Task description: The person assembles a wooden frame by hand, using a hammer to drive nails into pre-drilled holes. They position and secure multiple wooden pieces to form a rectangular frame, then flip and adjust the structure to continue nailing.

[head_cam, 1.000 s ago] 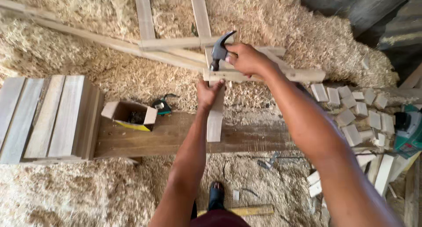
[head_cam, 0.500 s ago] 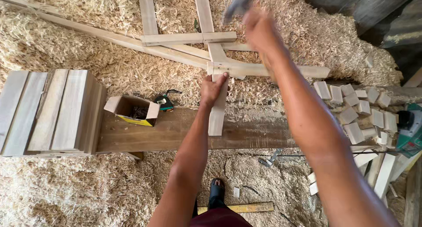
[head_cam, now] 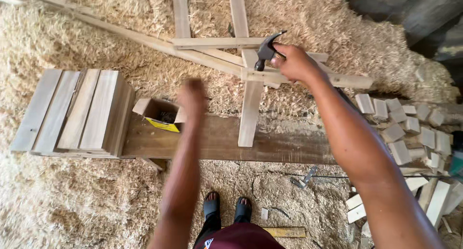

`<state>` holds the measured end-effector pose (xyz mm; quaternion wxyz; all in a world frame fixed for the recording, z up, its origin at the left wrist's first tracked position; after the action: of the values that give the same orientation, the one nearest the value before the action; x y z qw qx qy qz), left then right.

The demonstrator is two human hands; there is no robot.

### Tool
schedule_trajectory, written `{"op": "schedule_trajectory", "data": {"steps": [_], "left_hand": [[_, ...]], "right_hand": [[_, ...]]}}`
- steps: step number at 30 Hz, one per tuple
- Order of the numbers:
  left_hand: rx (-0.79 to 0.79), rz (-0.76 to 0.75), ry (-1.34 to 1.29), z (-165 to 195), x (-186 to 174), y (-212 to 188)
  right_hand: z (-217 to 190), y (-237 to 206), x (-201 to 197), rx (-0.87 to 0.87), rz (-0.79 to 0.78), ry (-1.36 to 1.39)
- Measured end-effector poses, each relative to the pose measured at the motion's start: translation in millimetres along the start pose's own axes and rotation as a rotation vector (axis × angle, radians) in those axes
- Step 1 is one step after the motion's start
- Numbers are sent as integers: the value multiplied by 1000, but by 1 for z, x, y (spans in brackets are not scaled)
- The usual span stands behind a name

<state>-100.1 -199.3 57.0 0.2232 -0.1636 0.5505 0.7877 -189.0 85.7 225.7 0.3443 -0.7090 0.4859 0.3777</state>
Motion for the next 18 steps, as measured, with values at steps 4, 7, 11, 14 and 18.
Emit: {"op": "schedule_trajectory", "data": {"steps": [4,7,11,14,18], "left_hand": [[-310,-717,201,-105,-17,-4],[-373,-1194,214,-117,-19,-20],[-463,-1321,260,-105,-21,-24],[-444,-1377,304,-104,-21,-25],[-437,-1359,288,-106,-19,-24]], "right_hand": [[0,-16,-7,34,-21,-33],[-3,-22,-10,62,-5,-47],[-5,-25,-4,31,13,-91],[1,-27,5,84,59,-19],[-18,-30,27,-66,160,140]]}}
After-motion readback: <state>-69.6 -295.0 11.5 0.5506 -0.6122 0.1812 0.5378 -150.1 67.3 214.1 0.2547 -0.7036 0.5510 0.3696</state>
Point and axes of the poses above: each hand's wrist, its own y-axis towards the middle knuckle, its own x-axis out of the palm, z = x × y, the point moved 5 cm from there along y, towards the middle knuckle, and after that the axes turned 8 degrees about -y, right-handed, at the moved point
